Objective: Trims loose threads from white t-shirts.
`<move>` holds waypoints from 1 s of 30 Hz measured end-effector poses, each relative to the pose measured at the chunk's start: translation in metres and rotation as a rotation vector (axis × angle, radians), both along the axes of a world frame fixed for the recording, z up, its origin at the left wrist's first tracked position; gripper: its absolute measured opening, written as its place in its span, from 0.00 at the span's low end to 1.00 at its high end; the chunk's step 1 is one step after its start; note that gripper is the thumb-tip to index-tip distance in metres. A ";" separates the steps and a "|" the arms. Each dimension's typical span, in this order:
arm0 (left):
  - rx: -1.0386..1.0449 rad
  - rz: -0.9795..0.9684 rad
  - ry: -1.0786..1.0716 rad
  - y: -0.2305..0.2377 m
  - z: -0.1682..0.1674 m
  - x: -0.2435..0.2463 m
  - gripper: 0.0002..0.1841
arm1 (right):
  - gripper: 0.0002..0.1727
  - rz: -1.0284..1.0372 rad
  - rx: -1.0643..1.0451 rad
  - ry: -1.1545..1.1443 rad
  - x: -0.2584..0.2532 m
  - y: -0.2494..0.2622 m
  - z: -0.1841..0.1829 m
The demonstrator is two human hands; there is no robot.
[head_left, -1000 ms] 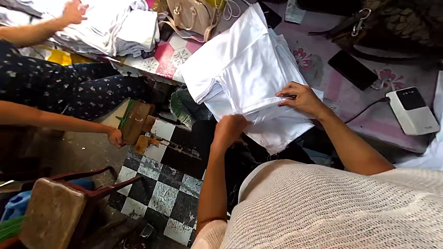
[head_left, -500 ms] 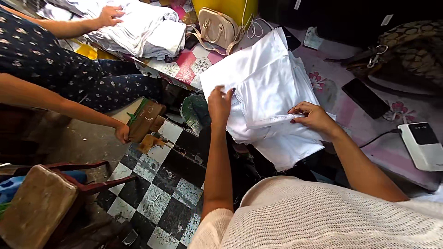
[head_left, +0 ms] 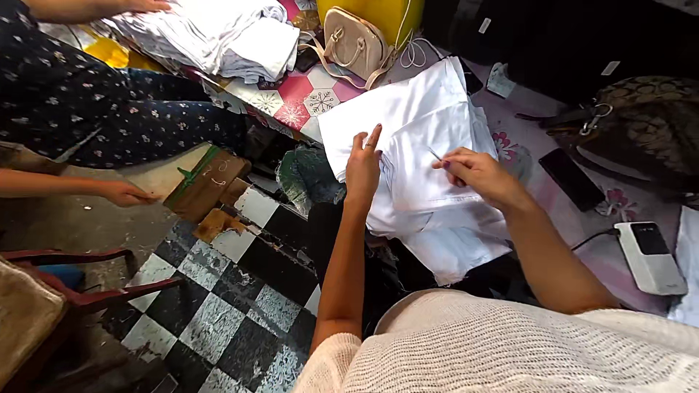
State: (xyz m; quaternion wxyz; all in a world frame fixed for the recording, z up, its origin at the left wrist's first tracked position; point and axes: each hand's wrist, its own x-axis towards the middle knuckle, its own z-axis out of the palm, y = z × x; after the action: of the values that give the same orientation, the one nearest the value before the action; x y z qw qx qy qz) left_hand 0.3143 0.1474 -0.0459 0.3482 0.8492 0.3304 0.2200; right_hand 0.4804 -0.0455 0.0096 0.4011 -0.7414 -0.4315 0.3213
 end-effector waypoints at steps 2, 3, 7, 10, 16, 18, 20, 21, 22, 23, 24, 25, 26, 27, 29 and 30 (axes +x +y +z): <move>-0.024 -0.106 0.092 0.021 -0.014 0.014 0.16 | 0.16 0.043 0.051 0.081 -0.011 0.025 0.000; -0.018 -0.122 0.129 0.028 -0.018 0.014 0.12 | 0.18 0.047 0.066 0.155 -0.015 0.034 -0.001; 0.060 -0.023 -0.011 0.019 -0.031 -0.006 0.11 | 0.23 0.088 0.037 0.489 -0.019 0.065 -0.014; 0.017 0.042 -0.110 0.001 -0.034 -0.017 0.09 | 0.27 0.019 -0.035 0.728 -0.026 0.077 -0.027; -0.371 0.143 -0.266 -0.015 -0.034 -0.018 0.09 | 0.27 -0.077 -0.242 0.915 -0.037 0.084 -0.041; -0.436 0.160 -0.311 -0.018 -0.033 -0.018 0.08 | 0.27 -0.061 -0.289 0.913 -0.036 0.085 -0.044; -0.443 0.165 -0.350 -0.019 -0.034 -0.018 0.08 | 0.27 -0.039 -0.306 0.906 -0.037 0.088 -0.045; -0.443 0.164 -0.366 -0.020 -0.035 -0.018 0.08 | 0.27 -0.029 -0.301 0.904 -0.037 0.090 -0.045; -0.446 0.163 -0.376 -0.020 -0.035 -0.018 0.08 | 0.27 -0.019 -0.294 0.900 -0.037 0.092 -0.045; -0.448 0.163 -0.384 -0.020 -0.035 -0.018 0.08 | 0.27 -0.010 -0.281 0.896 -0.037 0.094 -0.046; -0.450 0.161 -0.390 -0.020 -0.035 -0.018 0.08 | 0.27 -0.004 -0.265 0.891 -0.036 0.095 -0.047; -0.451 0.160 -0.395 -0.019 -0.035 -0.018 0.07 | 0.28 -0.001 -0.254 0.884 -0.036 0.096 -0.048; -0.450 0.158 -0.401 -0.019 -0.036 -0.018 0.07 | 0.27 -0.004 -0.247 0.878 -0.036 0.097 -0.049; -0.450 0.156 -0.407 -0.018 -0.036 -0.019 0.07 | 0.27 -0.011 -0.243 0.873 -0.037 0.097 -0.050; -0.461 0.155 -0.413 -0.018 -0.038 -0.018 0.07 | 0.25 -0.037 -0.243 0.853 -0.040 0.097 -0.052; -0.469 0.158 -0.417 -0.018 -0.039 -0.018 0.07 | 0.25 -0.047 -0.242 0.843 -0.041 0.098 -0.053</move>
State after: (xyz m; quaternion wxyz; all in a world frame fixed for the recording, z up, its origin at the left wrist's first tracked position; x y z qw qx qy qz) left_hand 0.2967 0.1292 -0.0846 0.5762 0.6543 0.3587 0.3334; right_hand 0.4397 0.0521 -0.0430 0.4598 -0.5968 -0.1723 0.6347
